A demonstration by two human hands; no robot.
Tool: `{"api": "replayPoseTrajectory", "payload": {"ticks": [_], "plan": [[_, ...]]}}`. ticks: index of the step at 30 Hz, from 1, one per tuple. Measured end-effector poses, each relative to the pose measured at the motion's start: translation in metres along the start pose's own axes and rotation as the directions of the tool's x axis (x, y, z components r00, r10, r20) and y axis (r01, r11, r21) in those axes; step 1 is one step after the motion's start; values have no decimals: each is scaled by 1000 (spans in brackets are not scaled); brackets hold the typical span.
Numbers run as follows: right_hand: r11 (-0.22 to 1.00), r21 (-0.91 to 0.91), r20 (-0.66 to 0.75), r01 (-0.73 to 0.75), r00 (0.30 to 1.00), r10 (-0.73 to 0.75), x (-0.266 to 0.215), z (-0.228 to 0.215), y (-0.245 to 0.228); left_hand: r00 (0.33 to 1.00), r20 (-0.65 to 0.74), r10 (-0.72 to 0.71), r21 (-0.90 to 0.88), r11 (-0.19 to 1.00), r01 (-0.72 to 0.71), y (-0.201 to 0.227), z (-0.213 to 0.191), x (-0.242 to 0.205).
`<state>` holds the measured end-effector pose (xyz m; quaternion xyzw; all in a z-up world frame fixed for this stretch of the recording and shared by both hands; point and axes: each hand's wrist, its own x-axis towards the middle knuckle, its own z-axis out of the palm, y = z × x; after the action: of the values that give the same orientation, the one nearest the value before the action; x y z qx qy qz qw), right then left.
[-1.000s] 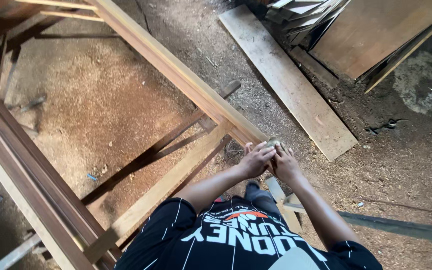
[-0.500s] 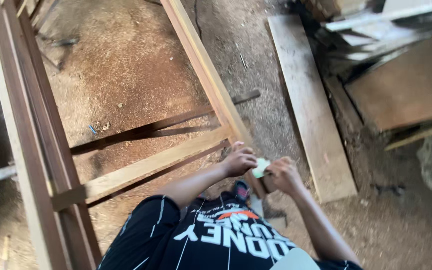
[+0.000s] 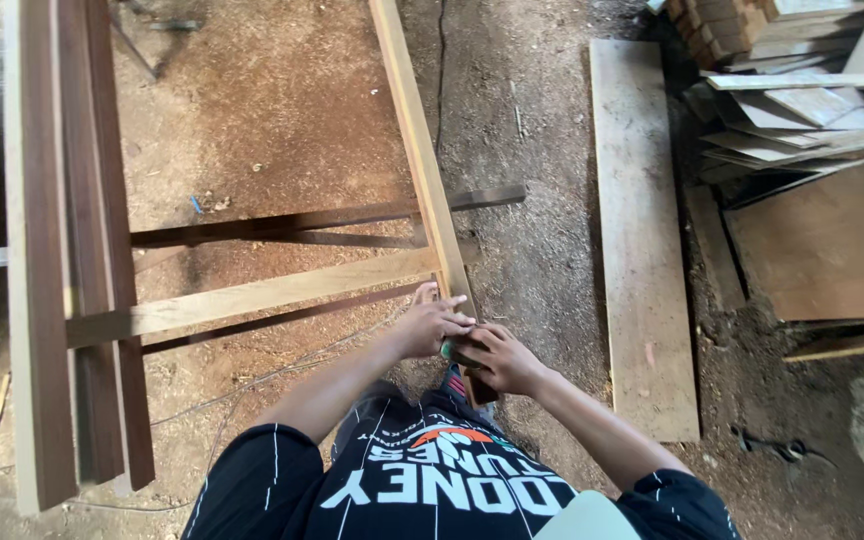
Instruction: The person sands the interior and exterior edges of a large rectangular wooden frame using a piece of sandpaper.
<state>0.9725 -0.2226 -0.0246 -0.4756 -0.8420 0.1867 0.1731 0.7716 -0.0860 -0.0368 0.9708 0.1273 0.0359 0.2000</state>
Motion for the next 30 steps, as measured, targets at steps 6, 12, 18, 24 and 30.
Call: {"api": "replayPoseTrajectory", "payload": {"ticks": [6,12,18,24,30], "plan": [[994,-16,-113,108,988,-109,-2,-1,6,970,-30,-241,-78,968,238,20,17,-5],[998,-61,-12,4,1000,-5,3,9,2,972,-155,-179,-173,973,151,16,26,-21],[993,-85,-3,79,997,-79,13,17,8,900,-325,-290,-252,944,214,-13,30,-54],[992,-128,100,1,995,12,9,26,3,793,-64,-606,-254,778,574,-33,-1,-72],[987,-97,293,-127,944,150,18,1,-9,460,253,-851,-80,455,887,-20,-57,-61]]}}
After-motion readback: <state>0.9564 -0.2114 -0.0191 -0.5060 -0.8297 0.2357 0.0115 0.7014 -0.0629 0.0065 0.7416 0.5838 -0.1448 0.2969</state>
